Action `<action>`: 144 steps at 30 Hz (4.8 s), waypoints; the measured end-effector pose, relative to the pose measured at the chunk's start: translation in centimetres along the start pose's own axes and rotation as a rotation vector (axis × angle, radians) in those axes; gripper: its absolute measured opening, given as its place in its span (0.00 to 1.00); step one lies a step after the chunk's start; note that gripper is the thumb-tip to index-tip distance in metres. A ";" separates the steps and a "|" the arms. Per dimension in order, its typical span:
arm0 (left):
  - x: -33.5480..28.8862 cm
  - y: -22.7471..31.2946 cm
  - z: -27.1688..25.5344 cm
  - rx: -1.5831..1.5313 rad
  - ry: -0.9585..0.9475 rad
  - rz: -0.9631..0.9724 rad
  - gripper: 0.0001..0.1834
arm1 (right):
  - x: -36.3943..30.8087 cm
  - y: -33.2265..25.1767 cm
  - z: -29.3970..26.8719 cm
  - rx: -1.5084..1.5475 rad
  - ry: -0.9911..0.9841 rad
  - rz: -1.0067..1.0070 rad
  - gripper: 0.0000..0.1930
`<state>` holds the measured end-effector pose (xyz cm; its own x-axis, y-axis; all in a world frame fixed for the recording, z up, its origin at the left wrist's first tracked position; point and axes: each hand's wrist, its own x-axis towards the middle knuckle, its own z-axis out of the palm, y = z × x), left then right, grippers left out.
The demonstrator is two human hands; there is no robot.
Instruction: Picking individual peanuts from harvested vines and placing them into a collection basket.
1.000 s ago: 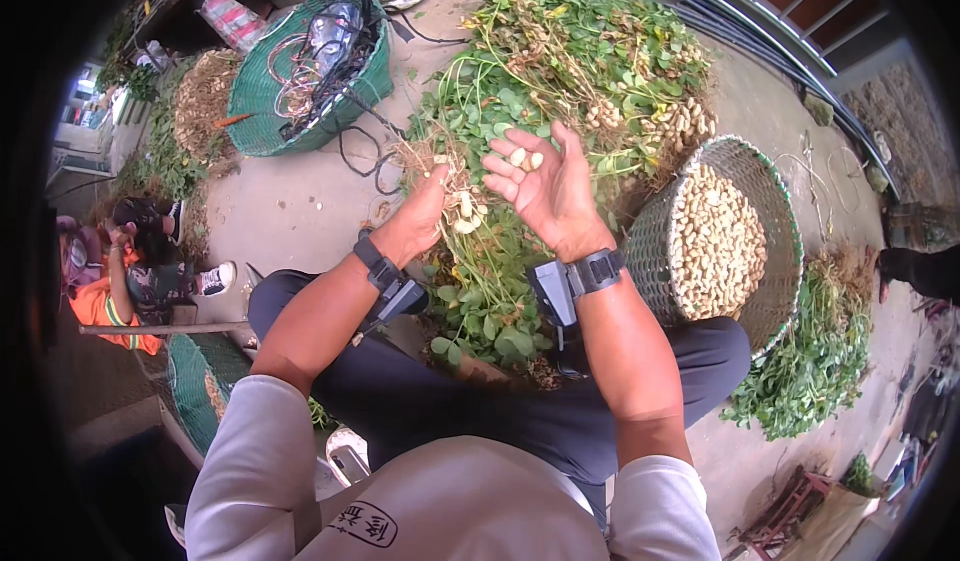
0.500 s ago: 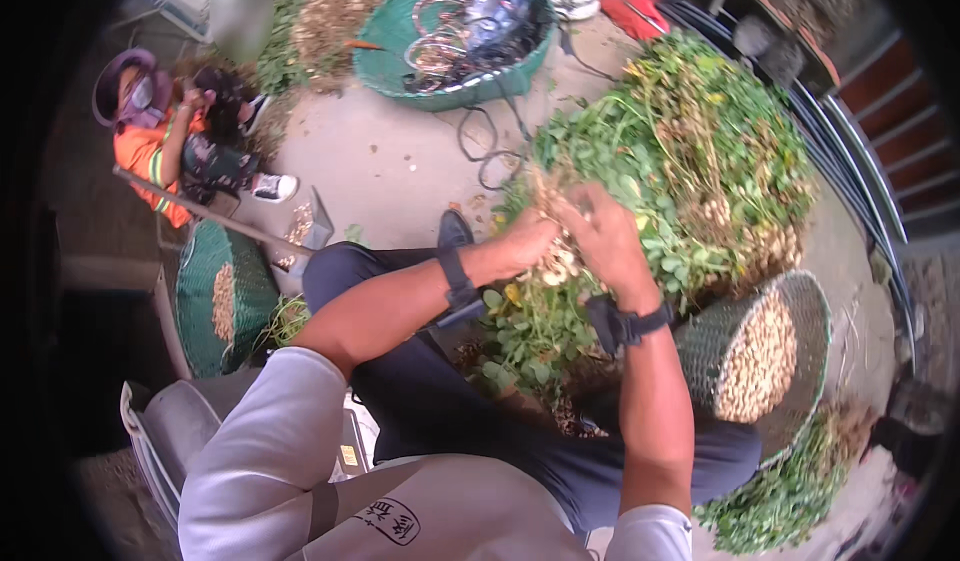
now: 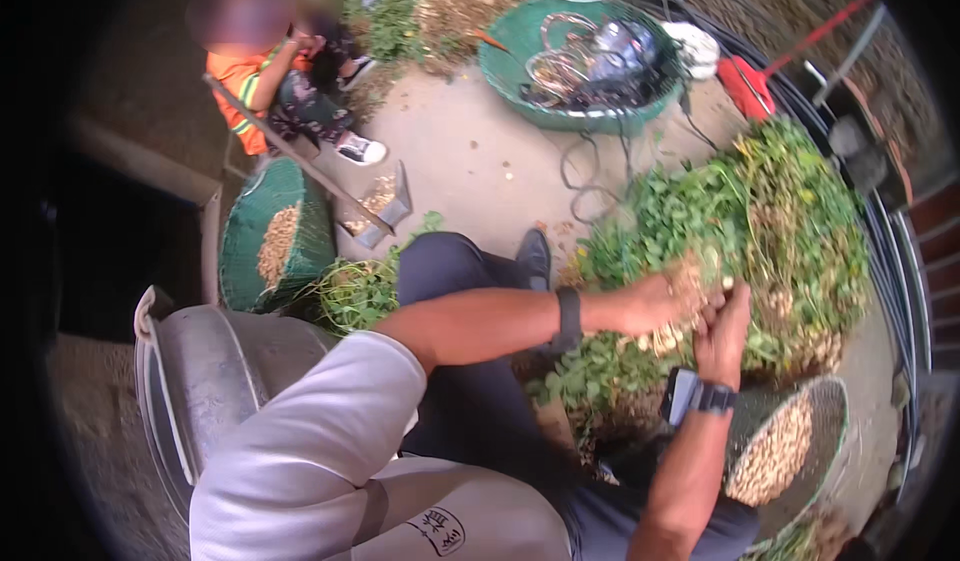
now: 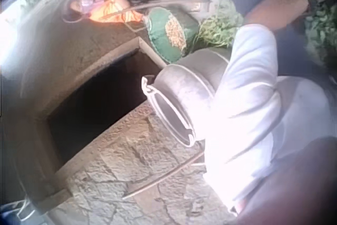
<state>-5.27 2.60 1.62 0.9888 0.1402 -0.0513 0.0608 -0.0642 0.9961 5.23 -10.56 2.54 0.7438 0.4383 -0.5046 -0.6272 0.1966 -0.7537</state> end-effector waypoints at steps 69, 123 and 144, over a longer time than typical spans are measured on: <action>3.3 -0.1 -1.6 -0.797 0.095 -0.377 0.15 | -12.9 -0.5 -2.5 -0.191 -0.146 -0.326 0.10; 3.5 -0.5 -0.9 -0.772 0.028 -0.365 0.17 | -7.7 4.5 -4.4 0.634 -0.391 -0.057 0.06; 2.6 -1.9 -0.2 -0.873 -0.151 -0.371 0.18 | -7.8 4.0 -2.3 -0.671 -0.013 -0.541 0.13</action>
<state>-2.88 3.28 -0.35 0.9379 -0.1290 -0.3219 0.3105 0.7257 0.6140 -2.56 -15.22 2.44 0.8954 0.4452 -0.0029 0.0848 -0.1770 -0.9806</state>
